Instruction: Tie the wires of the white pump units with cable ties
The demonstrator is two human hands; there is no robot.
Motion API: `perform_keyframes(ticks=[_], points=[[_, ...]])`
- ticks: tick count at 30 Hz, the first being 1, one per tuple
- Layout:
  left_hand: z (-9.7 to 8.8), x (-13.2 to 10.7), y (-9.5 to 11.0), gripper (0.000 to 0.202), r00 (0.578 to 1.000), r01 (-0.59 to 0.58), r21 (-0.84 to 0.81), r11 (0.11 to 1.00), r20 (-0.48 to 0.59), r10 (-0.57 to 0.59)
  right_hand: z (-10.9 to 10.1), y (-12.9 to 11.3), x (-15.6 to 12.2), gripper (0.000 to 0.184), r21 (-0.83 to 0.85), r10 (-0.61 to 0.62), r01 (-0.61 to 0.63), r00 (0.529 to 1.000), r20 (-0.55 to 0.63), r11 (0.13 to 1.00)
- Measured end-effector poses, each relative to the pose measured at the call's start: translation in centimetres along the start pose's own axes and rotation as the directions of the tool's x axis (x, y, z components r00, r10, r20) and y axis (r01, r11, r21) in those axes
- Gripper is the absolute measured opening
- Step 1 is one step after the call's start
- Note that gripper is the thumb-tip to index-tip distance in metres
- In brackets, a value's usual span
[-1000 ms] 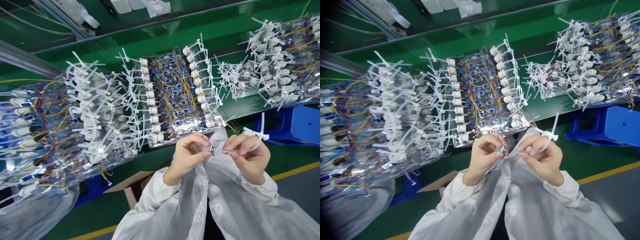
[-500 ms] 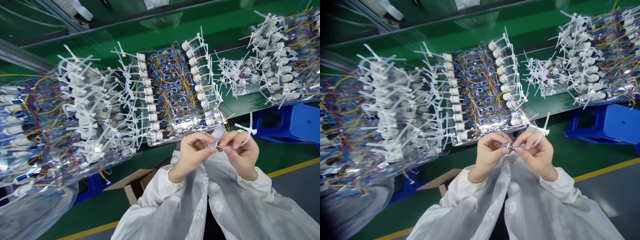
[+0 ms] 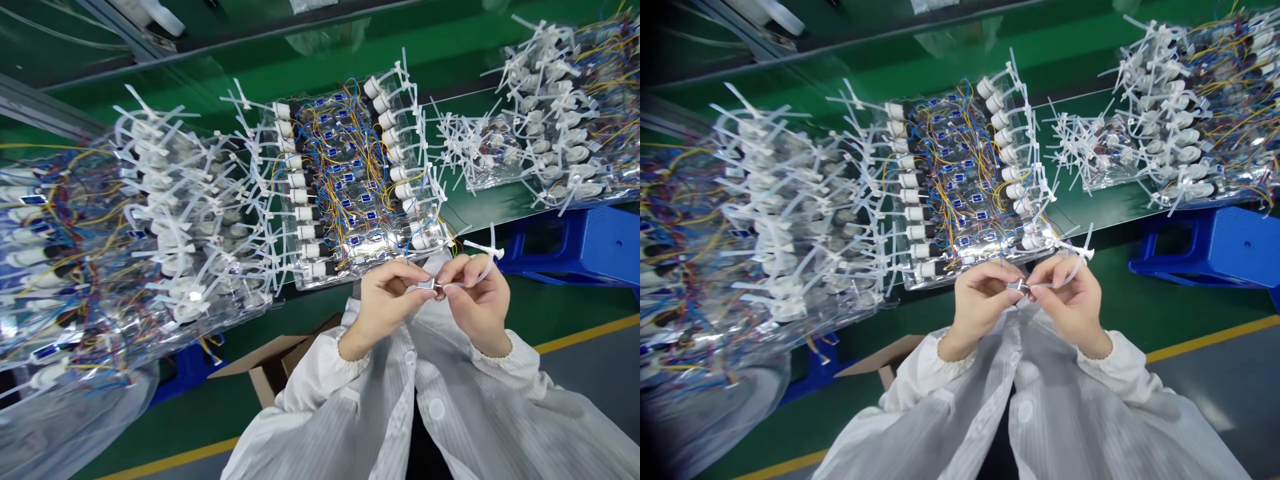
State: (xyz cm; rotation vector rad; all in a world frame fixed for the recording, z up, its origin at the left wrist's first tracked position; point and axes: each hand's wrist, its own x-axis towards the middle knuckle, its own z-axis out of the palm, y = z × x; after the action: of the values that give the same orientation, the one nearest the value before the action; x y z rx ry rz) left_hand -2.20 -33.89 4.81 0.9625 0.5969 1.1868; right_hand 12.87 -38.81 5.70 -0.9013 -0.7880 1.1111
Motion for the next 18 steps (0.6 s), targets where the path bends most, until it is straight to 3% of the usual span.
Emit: perform_keyframes(ticks=[9,14,18], points=[[-0.4,0.0,-0.1,0.022,0.971,-0.235,0.353,0.906,0.052,0.232,-0.2,0.7,0.2,0.030,-0.038,-0.068,0.067,0.997,-0.024,0.997],[-0.3,0.1,0.0,0.024,0.955,-0.293,0.400,0.869,0.075,0.288,-0.8,0.7,0.2,0.032,-0.138,-0.129,0.125,0.991,-0.022,0.983],[-0.5,0.1,-0.1,0.026,0.937,-0.349,0.404,0.845,0.142,0.319,-1.6,0.5,0.3,0.030,-0.229,-0.152,0.160,0.987,0.051,0.960]])
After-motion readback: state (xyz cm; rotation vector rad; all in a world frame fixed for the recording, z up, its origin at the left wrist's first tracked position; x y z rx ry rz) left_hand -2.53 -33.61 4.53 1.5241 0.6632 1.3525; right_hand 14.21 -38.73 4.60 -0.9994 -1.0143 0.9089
